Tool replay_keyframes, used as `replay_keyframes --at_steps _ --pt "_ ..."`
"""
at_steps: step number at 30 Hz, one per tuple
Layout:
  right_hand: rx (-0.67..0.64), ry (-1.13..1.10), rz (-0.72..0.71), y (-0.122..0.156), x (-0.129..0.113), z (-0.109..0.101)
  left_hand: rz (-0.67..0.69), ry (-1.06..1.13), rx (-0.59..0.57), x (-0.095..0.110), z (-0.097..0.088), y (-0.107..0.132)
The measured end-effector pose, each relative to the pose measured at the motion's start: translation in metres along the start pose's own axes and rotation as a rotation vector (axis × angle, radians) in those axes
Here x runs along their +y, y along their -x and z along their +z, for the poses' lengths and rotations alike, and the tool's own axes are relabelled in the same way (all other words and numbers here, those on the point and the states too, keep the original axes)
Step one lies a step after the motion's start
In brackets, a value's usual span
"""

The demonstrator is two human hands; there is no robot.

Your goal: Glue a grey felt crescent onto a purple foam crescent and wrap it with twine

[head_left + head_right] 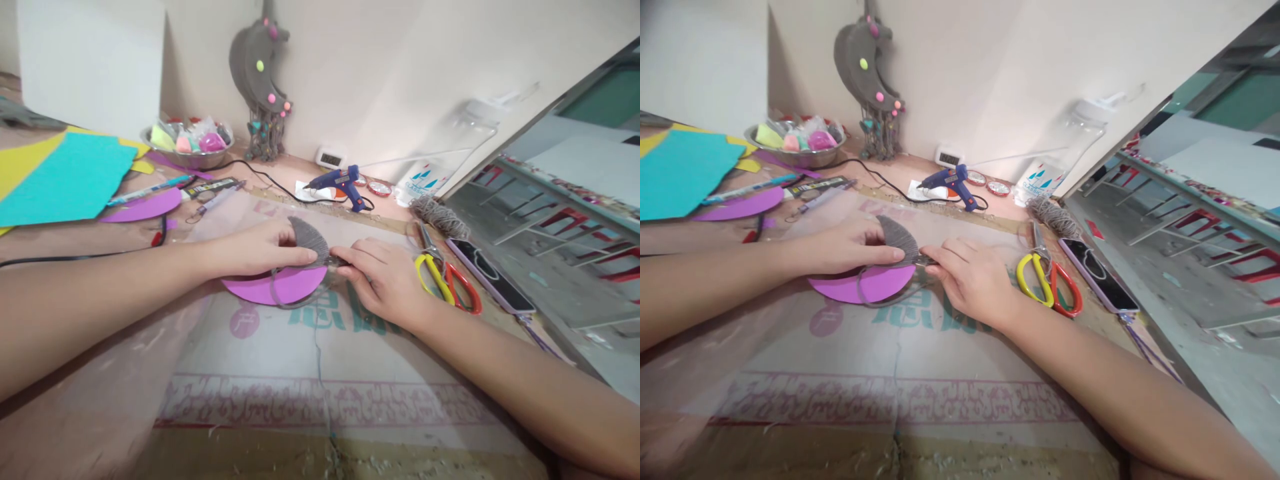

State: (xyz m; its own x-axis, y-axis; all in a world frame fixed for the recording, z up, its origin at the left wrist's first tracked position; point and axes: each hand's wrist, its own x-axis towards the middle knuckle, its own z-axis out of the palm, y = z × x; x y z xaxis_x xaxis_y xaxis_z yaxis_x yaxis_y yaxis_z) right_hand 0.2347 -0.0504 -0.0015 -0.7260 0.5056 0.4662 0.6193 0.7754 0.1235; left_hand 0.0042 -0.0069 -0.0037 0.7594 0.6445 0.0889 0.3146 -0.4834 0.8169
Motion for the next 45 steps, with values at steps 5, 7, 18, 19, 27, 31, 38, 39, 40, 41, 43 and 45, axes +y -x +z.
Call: replay_keyframes --at_steps 5,7,18,19,27,31,38,39,40,41,43,45 --pt "0.003 0.014 -0.016 -0.001 -0.001 0.001 -0.026 0.003 -0.007 0.002 0.000 0.001" --pt "0.006 0.017 -0.028 -0.001 -0.001 0.001 -0.029 0.006 -0.018 0.002 -0.001 0.001" --pt "-0.010 0.051 -0.062 -0.001 0.002 0.001 -0.007 0.042 -0.047 0.001 -0.001 0.001" --pt "-0.005 0.050 -0.066 -0.001 0.001 0.001 -0.009 0.044 -0.047 0.002 -0.001 0.001" --pt "0.010 0.029 -0.080 -0.001 0.003 0.003 0.002 0.048 -0.045 0.001 -0.001 0.000" --pt "0.022 -0.018 -0.034 0.000 0.002 0.003 -0.009 0.037 -0.033 0.000 -0.001 -0.001" --pt "0.014 -0.221 0.194 0.001 -0.003 -0.003 -0.023 0.042 -0.006 0.000 0.000 0.000" --pt "0.017 -0.274 0.254 -0.001 -0.005 -0.003 -0.022 0.036 -0.006 0.000 0.000 0.000" --pt "0.017 -0.340 0.334 -0.002 -0.007 -0.004 -0.024 0.030 -0.006 0.001 0.001 0.000" --pt "0.010 -0.416 0.422 -0.004 -0.010 -0.003 -0.029 0.024 -0.005 0.001 0.002 0.000" --pt "-0.023 -0.570 0.578 -0.009 -0.014 -0.001 -0.037 0.014 0.000 0.002 0.003 0.000" --pt "-0.072 -0.696 0.666 -0.012 -0.016 0.003 -0.027 0.005 0.013 0.004 0.005 0.000"
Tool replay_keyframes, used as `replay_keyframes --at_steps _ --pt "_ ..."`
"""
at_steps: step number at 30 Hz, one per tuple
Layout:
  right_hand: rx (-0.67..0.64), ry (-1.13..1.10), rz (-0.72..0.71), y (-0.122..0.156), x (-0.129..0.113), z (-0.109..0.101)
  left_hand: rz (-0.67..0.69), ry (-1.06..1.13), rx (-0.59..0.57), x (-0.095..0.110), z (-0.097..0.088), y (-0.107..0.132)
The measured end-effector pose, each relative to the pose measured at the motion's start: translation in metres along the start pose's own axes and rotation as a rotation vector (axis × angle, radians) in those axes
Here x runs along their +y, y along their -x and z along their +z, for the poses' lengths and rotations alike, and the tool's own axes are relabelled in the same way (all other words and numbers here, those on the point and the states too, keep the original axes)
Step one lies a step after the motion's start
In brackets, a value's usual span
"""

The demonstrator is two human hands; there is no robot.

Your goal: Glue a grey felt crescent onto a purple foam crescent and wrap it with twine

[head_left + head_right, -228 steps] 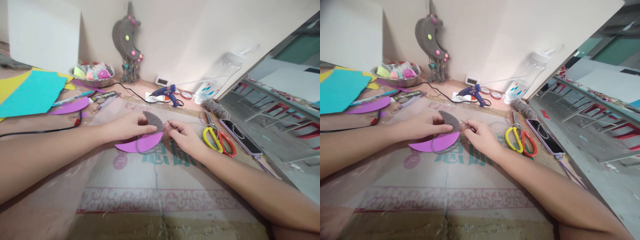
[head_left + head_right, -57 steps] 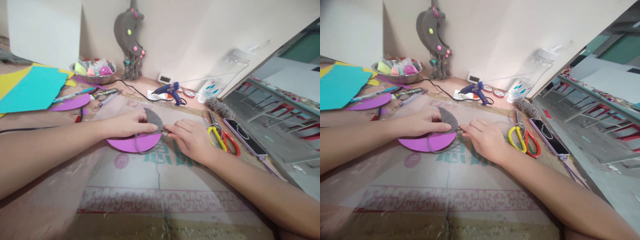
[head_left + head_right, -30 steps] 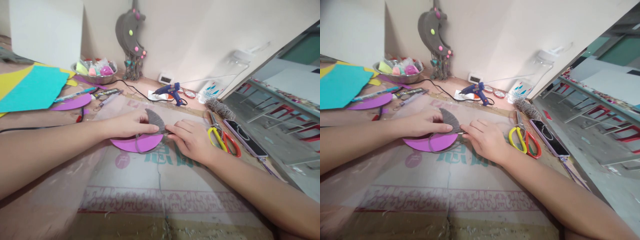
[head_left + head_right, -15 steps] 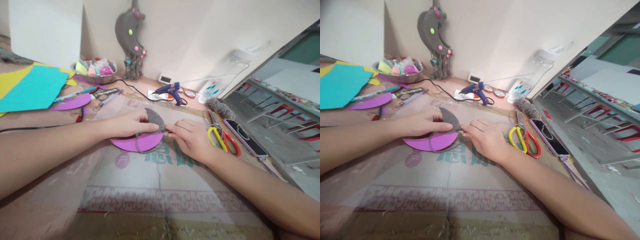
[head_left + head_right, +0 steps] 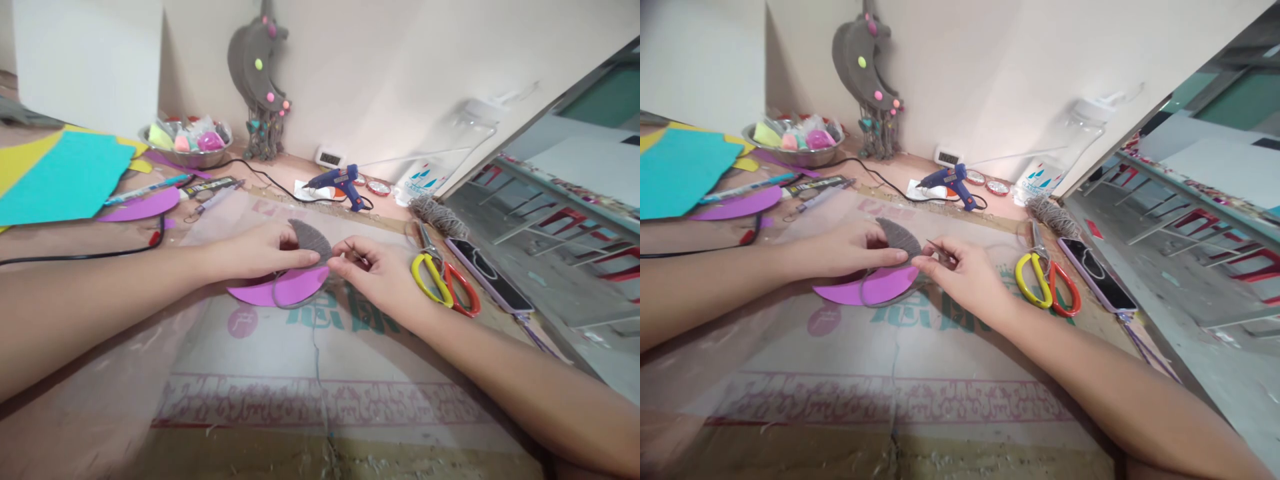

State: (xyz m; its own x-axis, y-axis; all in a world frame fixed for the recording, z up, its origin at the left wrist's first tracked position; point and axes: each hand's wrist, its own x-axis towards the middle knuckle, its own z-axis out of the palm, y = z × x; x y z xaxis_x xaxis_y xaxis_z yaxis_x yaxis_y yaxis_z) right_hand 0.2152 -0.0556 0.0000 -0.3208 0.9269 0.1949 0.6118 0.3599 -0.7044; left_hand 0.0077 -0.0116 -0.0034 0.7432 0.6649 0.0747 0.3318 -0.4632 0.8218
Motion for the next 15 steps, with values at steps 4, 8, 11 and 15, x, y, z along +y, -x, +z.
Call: replay_keyframes --at_steps 4,8,11,15 --pt "-0.073 -0.102 0.065 -0.0031 0.0005 0.0040 0.034 -0.022 0.014 0.0017 0.0011 -0.0002" --pt "-0.136 -0.186 0.081 -0.0015 -0.0013 0.0013 0.026 -0.045 0.013 0.0013 0.0006 -0.0003" --pt "-0.172 -0.205 0.086 0.0006 -0.0018 -0.0004 0.016 -0.029 0.003 0.0005 0.0003 -0.0006" --pt "-0.187 -0.224 0.078 0.0021 0.0000 0.0001 0.015 -0.002 0.000 -0.0003 0.0002 -0.0009"
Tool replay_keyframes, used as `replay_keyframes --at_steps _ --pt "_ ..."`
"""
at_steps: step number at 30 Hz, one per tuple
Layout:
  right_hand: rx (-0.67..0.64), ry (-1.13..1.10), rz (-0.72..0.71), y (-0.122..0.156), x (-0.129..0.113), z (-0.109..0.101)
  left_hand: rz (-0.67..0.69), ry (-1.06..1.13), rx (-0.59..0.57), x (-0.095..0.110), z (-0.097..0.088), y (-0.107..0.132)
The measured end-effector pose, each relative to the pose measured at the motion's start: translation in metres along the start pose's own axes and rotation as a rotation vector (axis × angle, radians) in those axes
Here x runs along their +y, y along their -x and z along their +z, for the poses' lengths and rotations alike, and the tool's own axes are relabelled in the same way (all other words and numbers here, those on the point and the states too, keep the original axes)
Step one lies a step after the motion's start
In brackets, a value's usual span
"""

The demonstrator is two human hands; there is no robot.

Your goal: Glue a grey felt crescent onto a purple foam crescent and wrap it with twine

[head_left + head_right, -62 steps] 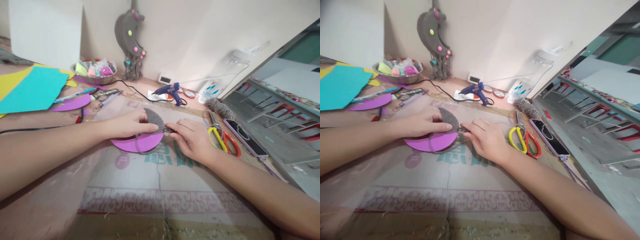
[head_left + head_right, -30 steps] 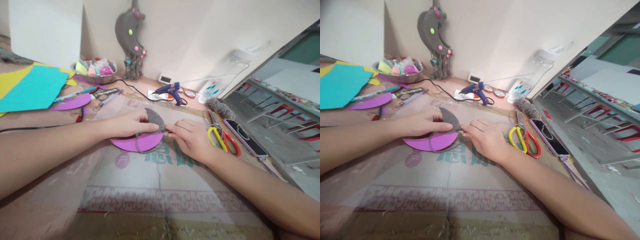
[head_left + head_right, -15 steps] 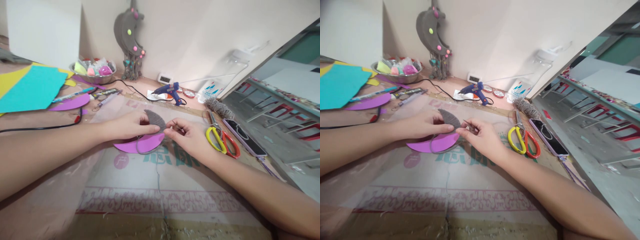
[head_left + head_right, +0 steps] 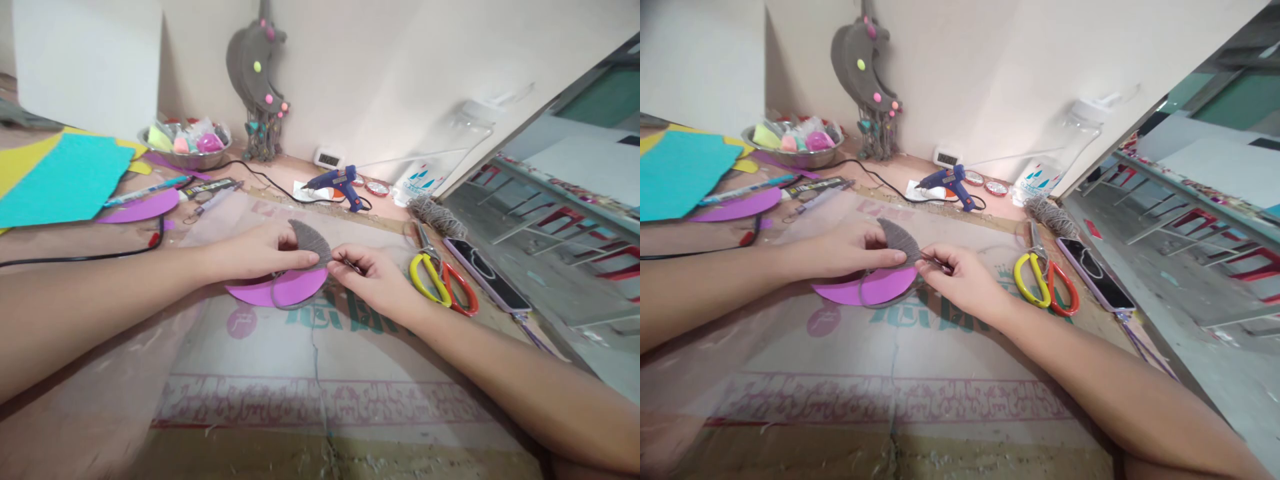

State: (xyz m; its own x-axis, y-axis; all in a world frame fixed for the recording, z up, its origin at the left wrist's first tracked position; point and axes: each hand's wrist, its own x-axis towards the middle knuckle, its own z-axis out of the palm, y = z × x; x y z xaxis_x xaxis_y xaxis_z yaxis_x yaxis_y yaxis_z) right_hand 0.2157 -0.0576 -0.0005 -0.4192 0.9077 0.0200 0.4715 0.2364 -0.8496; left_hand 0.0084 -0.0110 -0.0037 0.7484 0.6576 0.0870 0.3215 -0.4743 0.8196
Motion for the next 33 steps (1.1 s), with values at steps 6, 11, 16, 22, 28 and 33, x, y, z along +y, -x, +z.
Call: replay_keyframes --at_steps 6,11,16,22,28,33 --pt "0.066 0.055 -0.002 -0.0022 0.0014 0.0025 0.008 0.003 0.019 0.0009 0.0008 0.0008" --pt "0.045 0.011 0.017 -0.0024 -0.0005 0.0026 0.001 -0.004 0.046 0.0031 0.0018 0.0022" --pt "0.009 -0.013 0.003 -0.0006 -0.0008 0.0015 0.004 -0.018 0.035 0.0044 0.0007 0.0024" --pt "-0.007 -0.047 0.002 0.0004 -0.0017 0.0010 0.016 0.016 -0.006 0.0014 -0.0004 0.0009" --pt "-0.005 -0.053 0.013 0.0010 0.0012 -0.0004 0.020 0.009 -0.019 -0.0032 -0.0009 -0.0004" --pt "0.023 -0.045 -0.020 0.0011 0.0023 -0.0016 0.004 -0.003 -0.028 -0.0022 -0.0016 0.0000"
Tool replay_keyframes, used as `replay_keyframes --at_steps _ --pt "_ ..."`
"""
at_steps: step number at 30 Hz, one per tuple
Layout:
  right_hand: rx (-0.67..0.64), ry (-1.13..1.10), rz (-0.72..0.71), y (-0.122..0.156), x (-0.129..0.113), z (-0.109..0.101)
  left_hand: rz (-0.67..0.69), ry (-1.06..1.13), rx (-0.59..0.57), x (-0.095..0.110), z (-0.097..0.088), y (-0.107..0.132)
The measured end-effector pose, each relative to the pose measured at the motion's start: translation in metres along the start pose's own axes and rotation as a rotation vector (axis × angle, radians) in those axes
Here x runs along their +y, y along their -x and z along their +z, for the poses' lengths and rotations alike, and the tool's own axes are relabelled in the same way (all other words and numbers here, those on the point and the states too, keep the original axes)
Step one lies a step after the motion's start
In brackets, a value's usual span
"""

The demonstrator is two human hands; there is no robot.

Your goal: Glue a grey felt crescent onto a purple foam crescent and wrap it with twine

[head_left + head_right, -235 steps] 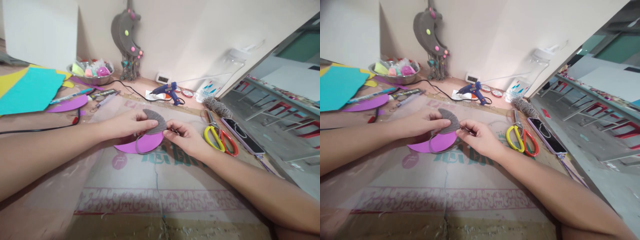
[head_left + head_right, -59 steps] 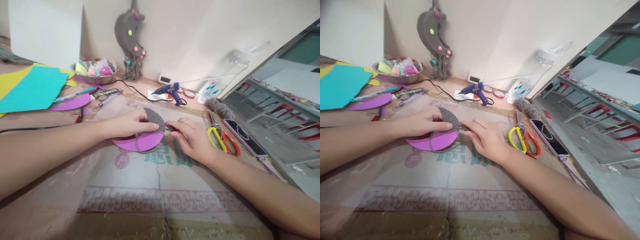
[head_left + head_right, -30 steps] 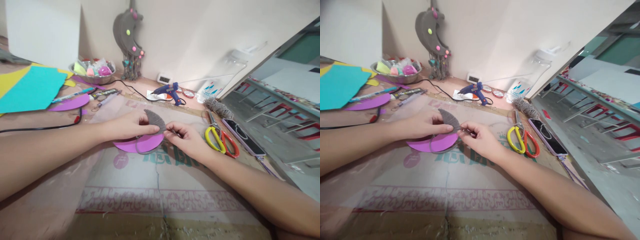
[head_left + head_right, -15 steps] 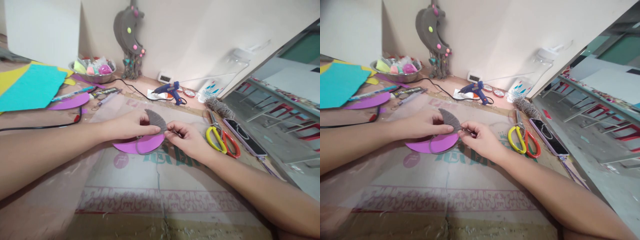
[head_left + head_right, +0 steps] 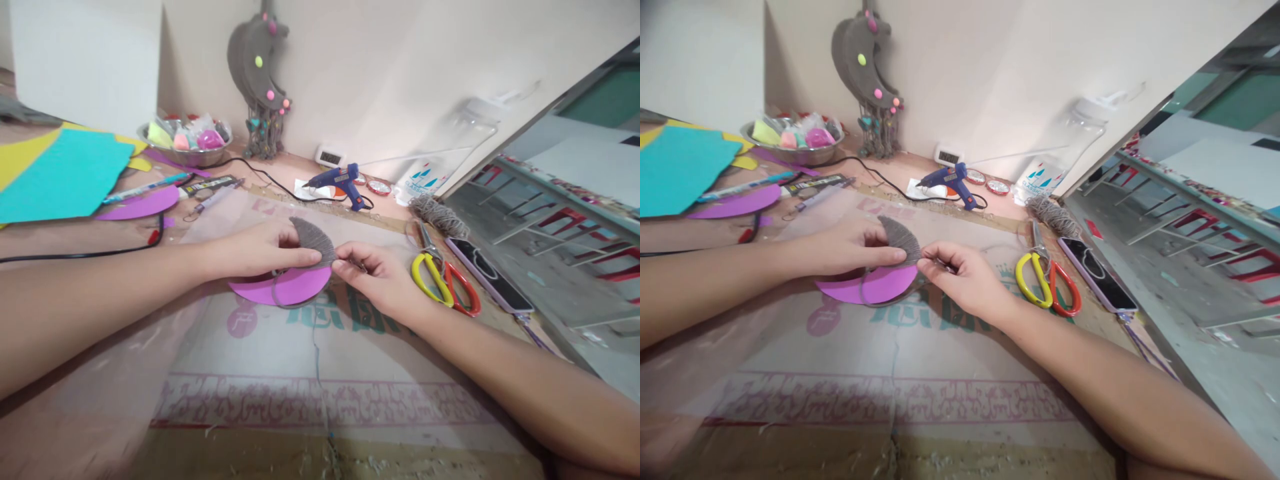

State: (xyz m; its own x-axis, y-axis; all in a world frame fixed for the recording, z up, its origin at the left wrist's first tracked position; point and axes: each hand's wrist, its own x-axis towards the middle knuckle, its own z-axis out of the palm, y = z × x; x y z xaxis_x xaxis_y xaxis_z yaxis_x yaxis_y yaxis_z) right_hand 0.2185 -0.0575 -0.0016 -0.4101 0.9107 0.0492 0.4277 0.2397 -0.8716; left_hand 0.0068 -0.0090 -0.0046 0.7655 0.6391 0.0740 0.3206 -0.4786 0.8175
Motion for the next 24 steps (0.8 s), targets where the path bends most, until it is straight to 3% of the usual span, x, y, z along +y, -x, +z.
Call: replay_keyframes --at_steps 5,10,15,20,24 --pt "0.025 0.013 -0.019 0.001 0.000 -0.001 -0.054 -0.069 0.000 0.001 -0.002 0.000" --pt "0.011 0.004 -0.030 0.000 -0.001 0.000 -0.028 0.037 -0.010 0.000 -0.002 0.000" --pt "0.017 0.048 -0.070 -0.002 -0.002 0.003 -0.100 0.067 -0.001 -0.001 -0.001 0.002" --pt "0.172 0.263 -0.246 0.000 -0.001 -0.003 -0.087 -0.034 0.044 0.002 -0.003 0.002" --pt "0.171 0.600 -0.440 0.003 0.001 -0.013 -0.071 -0.083 0.047 0.004 -0.004 0.002"
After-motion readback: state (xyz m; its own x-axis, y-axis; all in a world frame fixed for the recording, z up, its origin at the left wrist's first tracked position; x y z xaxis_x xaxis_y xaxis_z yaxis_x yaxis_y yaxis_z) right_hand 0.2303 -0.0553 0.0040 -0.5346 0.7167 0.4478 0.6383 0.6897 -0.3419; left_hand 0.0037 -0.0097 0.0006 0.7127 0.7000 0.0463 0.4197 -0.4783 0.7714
